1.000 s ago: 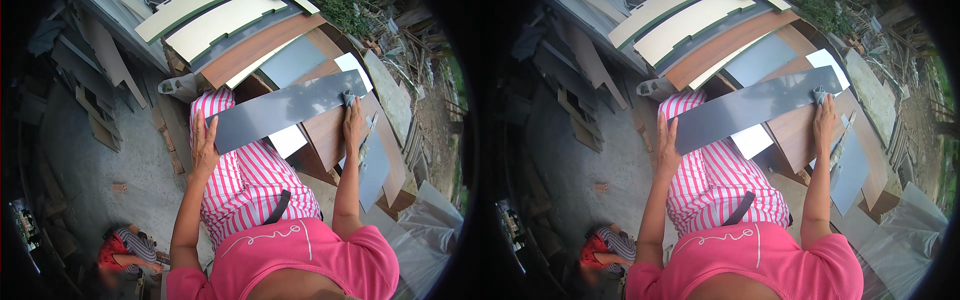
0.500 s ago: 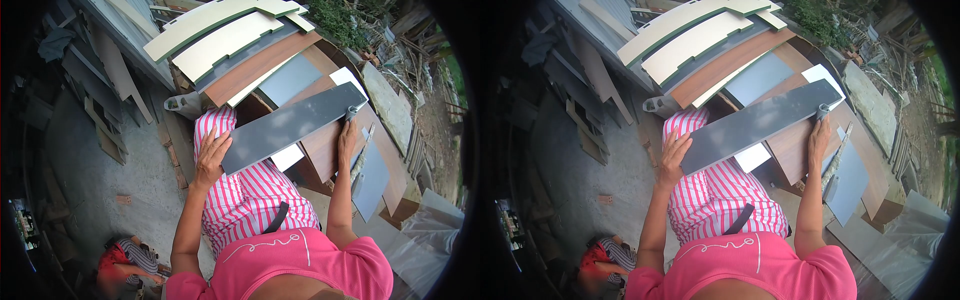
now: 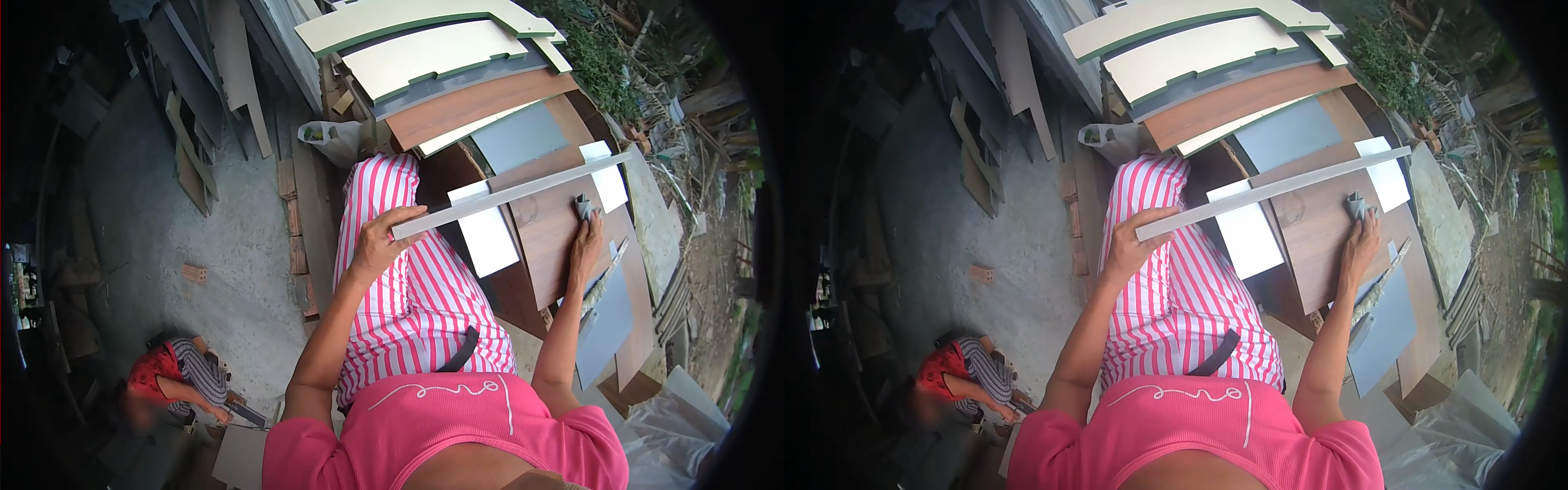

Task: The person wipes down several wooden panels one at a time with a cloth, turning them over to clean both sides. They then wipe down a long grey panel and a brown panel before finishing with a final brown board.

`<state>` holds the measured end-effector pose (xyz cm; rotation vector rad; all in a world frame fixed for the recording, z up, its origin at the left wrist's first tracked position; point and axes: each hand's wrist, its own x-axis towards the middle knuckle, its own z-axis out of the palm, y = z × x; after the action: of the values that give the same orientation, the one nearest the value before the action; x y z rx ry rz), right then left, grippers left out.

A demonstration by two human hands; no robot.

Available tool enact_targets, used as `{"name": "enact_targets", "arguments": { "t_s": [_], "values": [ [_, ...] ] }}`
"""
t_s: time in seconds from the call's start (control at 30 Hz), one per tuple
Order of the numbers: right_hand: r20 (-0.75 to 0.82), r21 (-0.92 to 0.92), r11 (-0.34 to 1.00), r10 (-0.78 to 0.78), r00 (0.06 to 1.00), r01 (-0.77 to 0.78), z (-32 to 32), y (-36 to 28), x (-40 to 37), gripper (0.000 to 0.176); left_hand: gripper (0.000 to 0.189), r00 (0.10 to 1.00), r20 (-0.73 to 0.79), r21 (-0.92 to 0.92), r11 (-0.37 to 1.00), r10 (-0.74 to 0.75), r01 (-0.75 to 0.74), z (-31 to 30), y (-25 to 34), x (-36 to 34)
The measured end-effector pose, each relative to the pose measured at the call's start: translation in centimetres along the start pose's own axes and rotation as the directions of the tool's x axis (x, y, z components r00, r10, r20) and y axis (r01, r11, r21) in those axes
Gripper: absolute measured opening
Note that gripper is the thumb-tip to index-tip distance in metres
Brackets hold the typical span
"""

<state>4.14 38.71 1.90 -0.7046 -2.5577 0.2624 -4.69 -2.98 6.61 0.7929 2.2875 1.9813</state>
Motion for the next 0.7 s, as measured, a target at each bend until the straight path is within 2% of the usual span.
{"name": "enact_targets", "arguments": {
  "t_s": [0.07, 0.1, 0.13, 0.2, 0.3, 0.33, 0.37, 0.43, 0.47, 0.53, 0.6, 0.7],
  "values": [
    [0.004, 0.371, 0.901, 0.242, 0.970, -0.226, 0.1, 0.4, -0.1, 0.037, 0.034, 1.000, -0.030, -0.091, 0.996, -0.009, 0.006, 0.3, 0.0, 0.1],
    [0.064, 0.327, 0.881, 0.340, 0.938, -0.341, -1.1, -1.1, -0.2, 0.037, 0.032, 0.999, -0.027, -0.113, 0.993, -0.039, 0.036, 0.3, 0.0, 0.0],
    [0.074, 0.332, 0.884, 0.323, 0.944, -0.328, -2.1, -3.3, -0.3, 0.037, 0.033, 0.999, -0.044, -0.105, 0.994, -0.031, 0.026, 0.4, 0.2, 0.0],
    [0.039, 0.542, 0.801, 0.278, 0.960, -0.254, -3.2, -7.7, -1.4, 0.036, 0.034, 0.995, -0.072, -0.093, 0.994, -0.062, 0.055, 0.4, 0.7, 0.0],
    [0.007, 0.676, 0.737, -0.006, 1.000, 0.000, -4.3, -16.1, -3.5, 0.034, 0.037, 0.989, -0.096, -0.111, 0.988, -0.115, 0.104, 0.5, 1.6, 0.2],
    [-0.013, 0.637, 0.761, -0.148, 0.989, 0.122, -5.4, -19.4, -4.0, 0.035, 0.038, 0.987, -0.111, -0.105, 0.989, -0.115, 0.104, 0.7, 1.8, 0.2],
    [-0.045, 0.643, 0.728, -0.272, 0.961, 0.236, -5.3, -21.4, -4.9, 0.038, 0.038, 0.987, -0.104, -0.108, 0.988, -0.120, 0.108, 0.8, 2.0, 0.0],
    [-0.029, 0.621, 0.662, -0.516, 0.856, 0.420, -5.6, -24.9, -6.6, 0.046, 0.044, 0.950, -0.171, -0.108, 0.964, -0.260, 0.244, 1.2, 2.4, -0.1],
    [-0.013, 0.613, 0.627, -0.599, 0.800, 0.480, -5.1, -26.1, -7.6, 0.052, 0.045, 0.942, -0.257, -0.185, 0.968, -0.215, 0.170, 2.0, 2.3, -0.1],
    [0.005, 0.586, 0.644, -0.610, 0.792, 0.492, -3.7, -28.0, -8.8, 0.056, 0.041, 0.907, -0.328, -0.290, 0.942, -0.265, 0.170, 2.8, 2.5, -0.1],
    [0.090, 0.551, 0.673, -0.636, 0.766, 0.494, -3.1, -28.0, -8.4, 0.056, 0.041, 0.877, -0.292, -0.454, 0.862, -0.382, 0.225, 2.9, 1.8, -0.3],
    [0.150, 0.468, 0.722, -0.634, 0.759, 0.510, -2.9, -27.0, -7.8, 0.055, 0.047, 0.840, -0.326, -0.512, 0.828, -0.433, 0.229, 3.4, 1.8, -0.9]
  ]
}}
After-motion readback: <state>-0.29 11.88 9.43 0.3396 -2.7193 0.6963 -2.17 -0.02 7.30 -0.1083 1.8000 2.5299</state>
